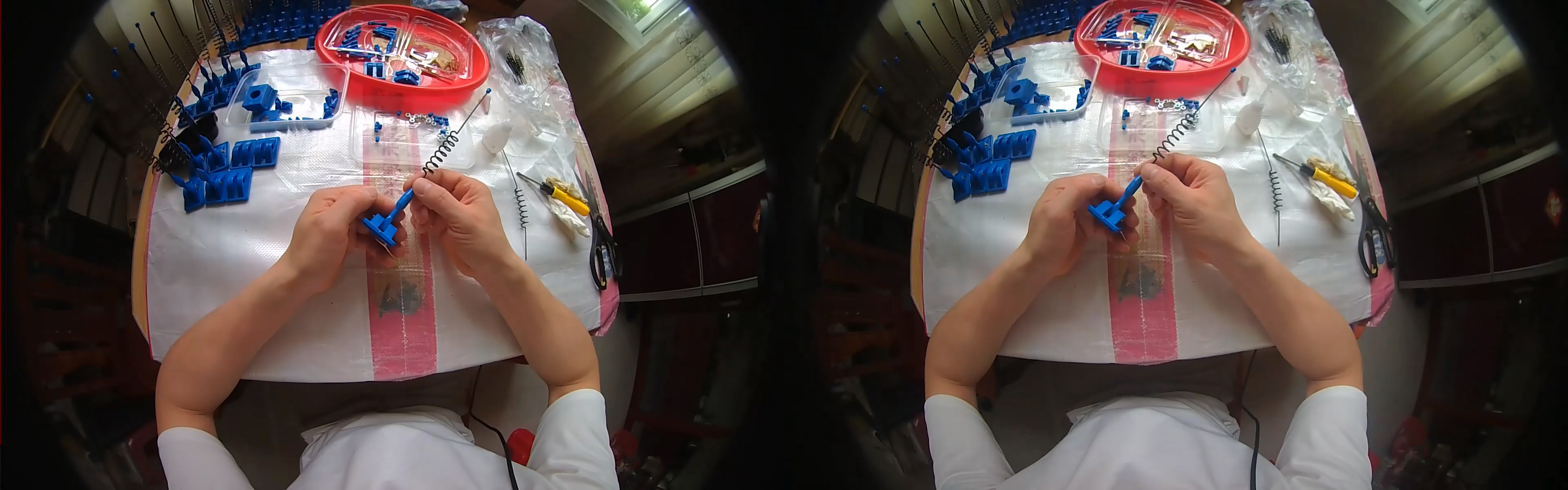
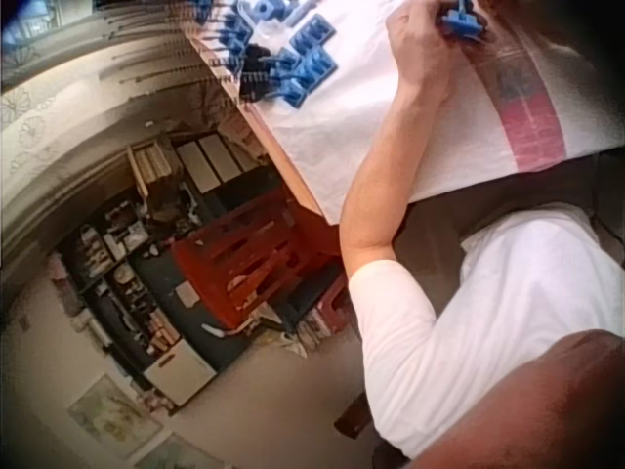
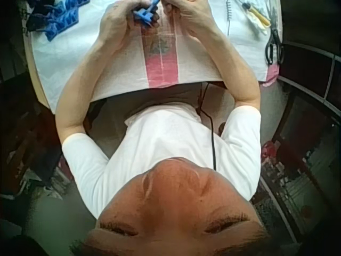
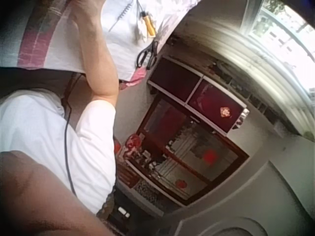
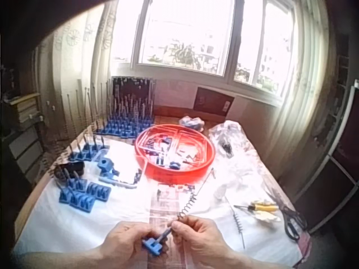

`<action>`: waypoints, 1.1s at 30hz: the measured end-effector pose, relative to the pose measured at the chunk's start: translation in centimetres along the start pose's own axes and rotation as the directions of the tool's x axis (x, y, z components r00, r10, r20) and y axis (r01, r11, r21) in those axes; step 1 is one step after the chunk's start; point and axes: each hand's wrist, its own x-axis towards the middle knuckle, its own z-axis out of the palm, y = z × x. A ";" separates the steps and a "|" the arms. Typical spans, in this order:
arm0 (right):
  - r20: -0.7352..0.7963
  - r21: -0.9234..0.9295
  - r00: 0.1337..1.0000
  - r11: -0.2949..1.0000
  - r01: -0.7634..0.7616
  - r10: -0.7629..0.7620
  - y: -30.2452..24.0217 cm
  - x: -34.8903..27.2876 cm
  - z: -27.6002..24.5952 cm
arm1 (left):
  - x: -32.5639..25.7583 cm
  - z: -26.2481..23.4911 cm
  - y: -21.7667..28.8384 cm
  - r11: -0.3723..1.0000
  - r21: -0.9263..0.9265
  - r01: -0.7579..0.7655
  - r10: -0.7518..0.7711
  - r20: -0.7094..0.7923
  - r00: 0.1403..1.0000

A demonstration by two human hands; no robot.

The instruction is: Assembling small blue plastic components with springs and metal rods at a workstation.

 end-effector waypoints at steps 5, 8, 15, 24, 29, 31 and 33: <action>0.029 -0.036 0.999 0.999 0.038 -0.036 0.0 -0.1 0.0 | 0.1 -0.1 -0.1 0.999 0.031 0.012 -0.012 0.009 1.000; 0.062 -0.048 0.994 0.994 0.095 -0.092 0.2 -0.1 0.0 | 0.1 -0.2 -0.3 0.999 0.051 -0.007 0.005 0.027 1.000; 0.075 -0.086 0.991 0.989 0.121 -0.115 0.1 -0.2 0.1 | 0.1 -0.3 -0.4 0.996 0.091 -0.025 0.021 0.048 0.999; 0.046 -0.198 0.983 0.963 0.185 -0.179 -0.3 -0.5 0.3 | 0.1 -0.4 -0.3 0.997 0.062 0.042 -0.046 0.053 0.998; 0.025 -0.239 0.974 0.944 0.226 -0.227 -0.2 -0.5 0.5 | 0.3 -0.5 -0.4 0.998 0.047 0.050 -0.053 0.064 0.997; 0.022 -0.234 0.974 0.946 0.224 -0.225 -0.1 -0.5 0.4 | 0.2 -0.3 -0.2 0.998 0.024 0.062 -0.064 0.074 0.995; 0.015 -0.251 0.973 0.942 0.225 -0.229 -0.1 -0.5 0.3 | 0.2 -0.3 -0.2 0.998 0.004 0.061 -0.061 0.090 0.994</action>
